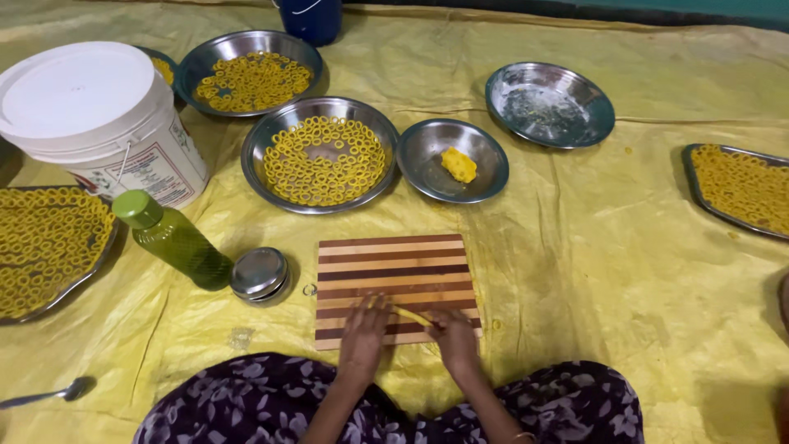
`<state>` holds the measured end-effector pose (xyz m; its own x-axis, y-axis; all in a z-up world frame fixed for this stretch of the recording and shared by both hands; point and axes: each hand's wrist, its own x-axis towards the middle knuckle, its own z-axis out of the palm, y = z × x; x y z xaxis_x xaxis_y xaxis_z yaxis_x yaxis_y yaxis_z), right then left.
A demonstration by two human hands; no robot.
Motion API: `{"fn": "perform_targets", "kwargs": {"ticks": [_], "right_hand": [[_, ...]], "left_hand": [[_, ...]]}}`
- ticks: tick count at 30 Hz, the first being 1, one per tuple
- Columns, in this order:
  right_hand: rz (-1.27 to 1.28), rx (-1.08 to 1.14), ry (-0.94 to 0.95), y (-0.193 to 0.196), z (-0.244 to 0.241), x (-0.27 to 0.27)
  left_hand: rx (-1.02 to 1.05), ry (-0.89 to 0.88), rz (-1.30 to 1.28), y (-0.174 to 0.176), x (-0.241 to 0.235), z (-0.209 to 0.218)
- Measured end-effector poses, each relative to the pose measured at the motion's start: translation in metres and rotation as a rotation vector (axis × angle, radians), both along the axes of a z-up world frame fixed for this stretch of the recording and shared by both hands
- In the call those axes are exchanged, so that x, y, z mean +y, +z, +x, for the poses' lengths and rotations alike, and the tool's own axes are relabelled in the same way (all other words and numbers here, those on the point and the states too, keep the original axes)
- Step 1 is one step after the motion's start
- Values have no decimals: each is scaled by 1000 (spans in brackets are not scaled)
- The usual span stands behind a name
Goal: The person rolls small pieces of yellow dough into thin ropes on a wooden board. The ropes are then joined end-to-end to form longer strands. Finished dough rings are visible in nearby metal bowls.
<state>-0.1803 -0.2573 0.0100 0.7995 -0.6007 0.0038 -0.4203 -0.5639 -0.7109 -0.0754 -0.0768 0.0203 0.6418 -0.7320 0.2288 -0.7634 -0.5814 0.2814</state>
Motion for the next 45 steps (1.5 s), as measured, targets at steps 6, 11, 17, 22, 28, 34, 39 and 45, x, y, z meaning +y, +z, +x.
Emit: {"fn": "perform_targets", "kwargs": {"ticks": [6, 11, 17, 22, 28, 34, 39, 45], "right_hand": [[-205, 10, 10, -9, 15, 6], [151, -41, -2, -2, 24, -10], [404, -94, -31, 32, 22, -39], [556, -215, 71, 55, 10, -54], [690, -204, 181, 61, 5, -48], [389, -163, 233, 72, 4, -34], [321, -105, 252, 78, 0, -29], [73, -144, 261, 77, 1, -27]], "left_hand": [[67, -139, -133, -6, -46, -7], [142, -94, -162, -28, -67, 6], [800, -75, -424, -36, -81, 35], [1414, -225, -590, -14, -83, 43], [1489, -6, -498, 3, -71, 36], [1542, -63, -527, -26, -69, 45], [1552, -28, -519, -40, -65, 50], [1493, 43, -443, -16, -64, 46]]}}
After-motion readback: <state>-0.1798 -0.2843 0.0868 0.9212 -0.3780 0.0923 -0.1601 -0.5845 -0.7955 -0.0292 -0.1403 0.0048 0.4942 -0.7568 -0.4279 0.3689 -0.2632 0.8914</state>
